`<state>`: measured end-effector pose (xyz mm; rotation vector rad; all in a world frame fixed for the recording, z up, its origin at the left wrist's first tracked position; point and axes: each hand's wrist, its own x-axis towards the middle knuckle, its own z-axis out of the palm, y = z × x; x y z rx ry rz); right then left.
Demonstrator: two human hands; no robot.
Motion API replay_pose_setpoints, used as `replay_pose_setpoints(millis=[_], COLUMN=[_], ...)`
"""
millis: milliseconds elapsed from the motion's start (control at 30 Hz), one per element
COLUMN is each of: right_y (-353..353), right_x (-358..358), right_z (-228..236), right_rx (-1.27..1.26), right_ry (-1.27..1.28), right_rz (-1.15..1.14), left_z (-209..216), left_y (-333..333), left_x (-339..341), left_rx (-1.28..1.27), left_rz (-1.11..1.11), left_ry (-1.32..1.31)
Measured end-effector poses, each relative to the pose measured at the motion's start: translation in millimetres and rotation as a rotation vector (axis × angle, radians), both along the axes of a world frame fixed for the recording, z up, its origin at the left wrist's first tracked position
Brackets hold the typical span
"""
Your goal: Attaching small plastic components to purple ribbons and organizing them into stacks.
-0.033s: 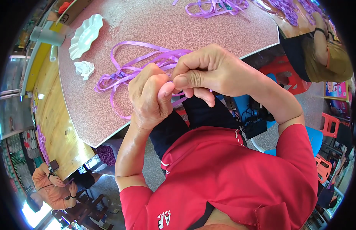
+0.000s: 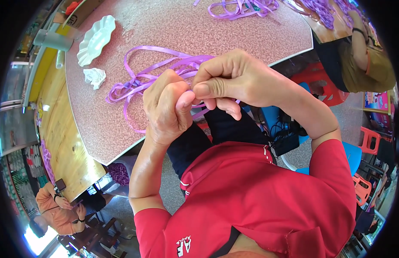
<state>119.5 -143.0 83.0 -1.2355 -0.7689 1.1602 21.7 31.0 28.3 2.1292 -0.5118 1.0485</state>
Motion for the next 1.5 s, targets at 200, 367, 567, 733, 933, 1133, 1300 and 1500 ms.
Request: replay_pose_setpoints(millis=[200,367,567,733,933,1133,1300,1500], right_y=[4,5,4,1,-1,-5,-2,-1], right_x=[-3,-5,-6,-6,-12,-21,-18,-21], right_z=[-3,-5,-4,-4,-2,-6,-12,-12], right_rx=[-0.064,-0.074,-0.069,-0.066,-0.030,0.072,0.289,0.305], right_ry=[-0.096,-0.107,-0.139,-0.165,-0.234,-0.392,-0.939,-1.092], right_rz=[-0.024,-0.056,-0.075,-0.098,-0.125,-0.239,-0.357,-0.384], left_z=[-7,-9,-12,-14,-18,-15,-14,-15], left_y=[5,3,4,0,-2,-7,-7,-10], left_x=[0,-4,-15,-21,-25,-27,-27,-25], left_rx=[-0.210,-0.223,-0.379,-0.444,-0.433,-0.437,-0.458,-0.431], left_rz=[-0.074,-0.042,-0.103,-0.122,-0.099,-0.083,-0.111,-0.119], left_ry=[0.135,0.160,0.267,0.332,0.297,0.224,0.198,0.234])
